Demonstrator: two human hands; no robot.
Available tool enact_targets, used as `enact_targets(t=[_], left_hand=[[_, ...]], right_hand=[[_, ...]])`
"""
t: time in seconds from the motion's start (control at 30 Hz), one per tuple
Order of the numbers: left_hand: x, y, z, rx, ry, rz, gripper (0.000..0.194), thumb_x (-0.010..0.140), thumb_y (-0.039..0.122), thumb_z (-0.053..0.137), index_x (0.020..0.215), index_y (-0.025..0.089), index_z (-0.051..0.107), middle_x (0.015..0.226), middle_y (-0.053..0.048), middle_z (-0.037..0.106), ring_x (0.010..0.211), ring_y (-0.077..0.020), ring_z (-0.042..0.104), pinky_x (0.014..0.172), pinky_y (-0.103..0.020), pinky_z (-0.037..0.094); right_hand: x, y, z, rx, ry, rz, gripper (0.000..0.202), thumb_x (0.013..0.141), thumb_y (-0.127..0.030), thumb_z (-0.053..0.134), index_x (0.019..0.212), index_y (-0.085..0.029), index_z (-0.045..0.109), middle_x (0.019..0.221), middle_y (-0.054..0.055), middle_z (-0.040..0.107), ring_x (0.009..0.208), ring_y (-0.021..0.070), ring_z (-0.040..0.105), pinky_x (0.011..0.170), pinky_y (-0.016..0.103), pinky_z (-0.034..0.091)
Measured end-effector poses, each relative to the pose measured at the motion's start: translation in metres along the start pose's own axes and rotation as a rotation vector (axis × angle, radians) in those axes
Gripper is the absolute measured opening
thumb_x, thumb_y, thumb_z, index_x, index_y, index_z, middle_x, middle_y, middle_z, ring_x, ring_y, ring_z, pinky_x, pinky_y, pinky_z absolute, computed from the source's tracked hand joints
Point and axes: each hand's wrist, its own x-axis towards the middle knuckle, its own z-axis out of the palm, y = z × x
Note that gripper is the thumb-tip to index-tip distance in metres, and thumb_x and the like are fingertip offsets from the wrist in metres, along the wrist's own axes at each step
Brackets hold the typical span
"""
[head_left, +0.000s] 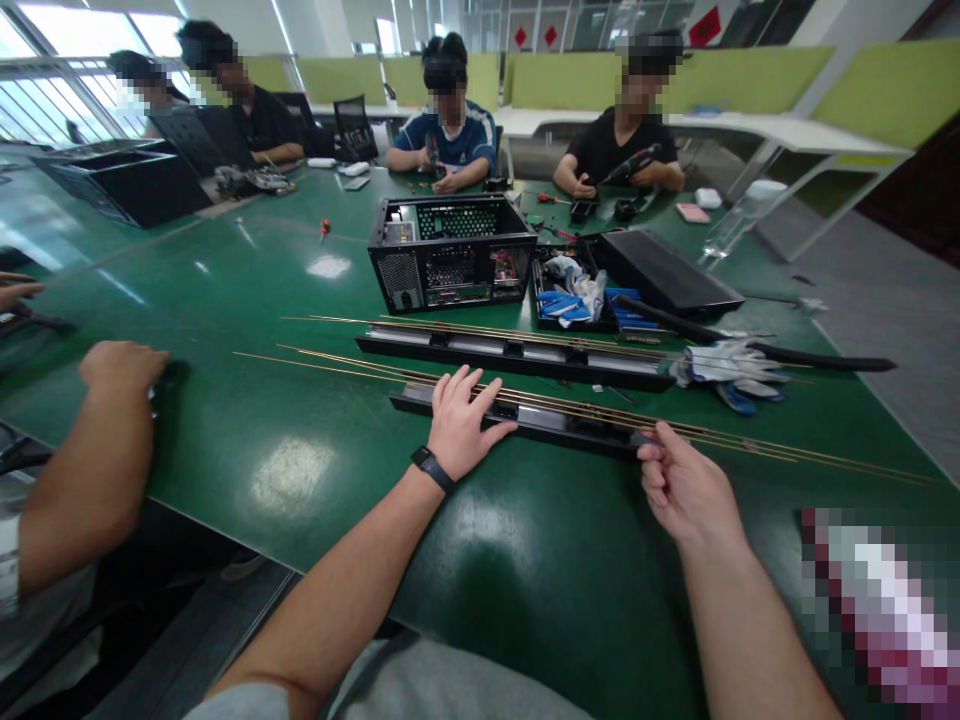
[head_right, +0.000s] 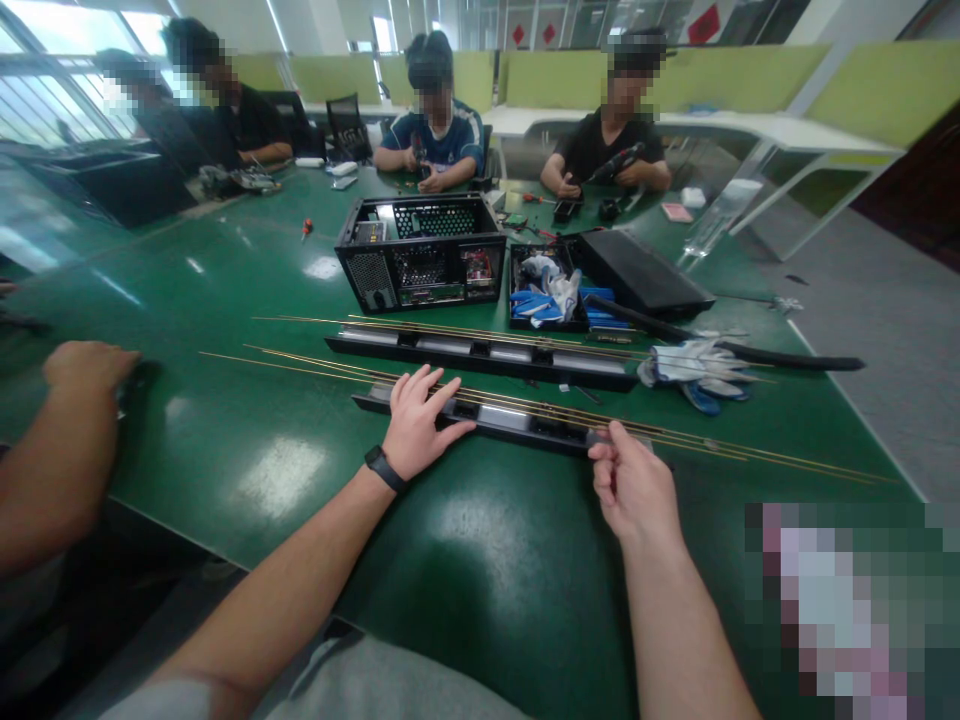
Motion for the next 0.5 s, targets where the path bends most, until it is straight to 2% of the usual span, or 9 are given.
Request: enact_targets(t=[0.1, 0.37, 0.5], left_hand=[[-0.0001, 0.0003, 0.0003, -0.002, 0.003, 0.001, 0.068, 0.098, 0.05, 0.105, 0.159, 0.03, 0.083, 0.171, -0.02, 0.075, 0.171, -0.0477, 0.062, 0.147, -0.073, 0.042], [0.0003, 0.0001, 0.0006, -0.001, 0.006, 0.002, 0.068, 0.098, 0.05, 0.106, 0.158, 0.029, 0.083, 0.17, -0.02, 0.076, 0.17, -0.0477, 0.063, 0.146, -0.072, 0.043], [0.0002, 0.0011, 0.0002, 0.001, 0.012, 0.005, 0.067, 0.098, 0.05, 0.105, 0.158, 0.029, 0.083, 0.169, -0.02, 0.076, 0.17, -0.0471, 0.064, 0.146, -0.071, 0.043]], right_hand=[[0.0003, -0.0014, -0.0002, -0.006, 0.044, 0.014, 0.039, 0.097, -0.044, 0.102, 0.097, -0.022, 0.07, 0.071, -0.004, 0.067, 0.041, 0.0075, 0.049, 0.028, 0.016, 0.03], [0.0045, 0.0018, -0.0064, -0.021, -0.022, -0.005, 0.047, 0.092, -0.048, 0.108, 0.101, -0.025, 0.068, 0.072, -0.006, 0.067, 0.041, 0.0076, 0.05, 0.029, 0.014, 0.03], [0.004, 0.0007, -0.0066, -0.022, -0.014, -0.004, 0.046, 0.091, -0.047, 0.108, 0.1, -0.024, 0.069, 0.072, -0.006, 0.066, 0.041, 0.0076, 0.049, 0.029, 0.015, 0.03]])
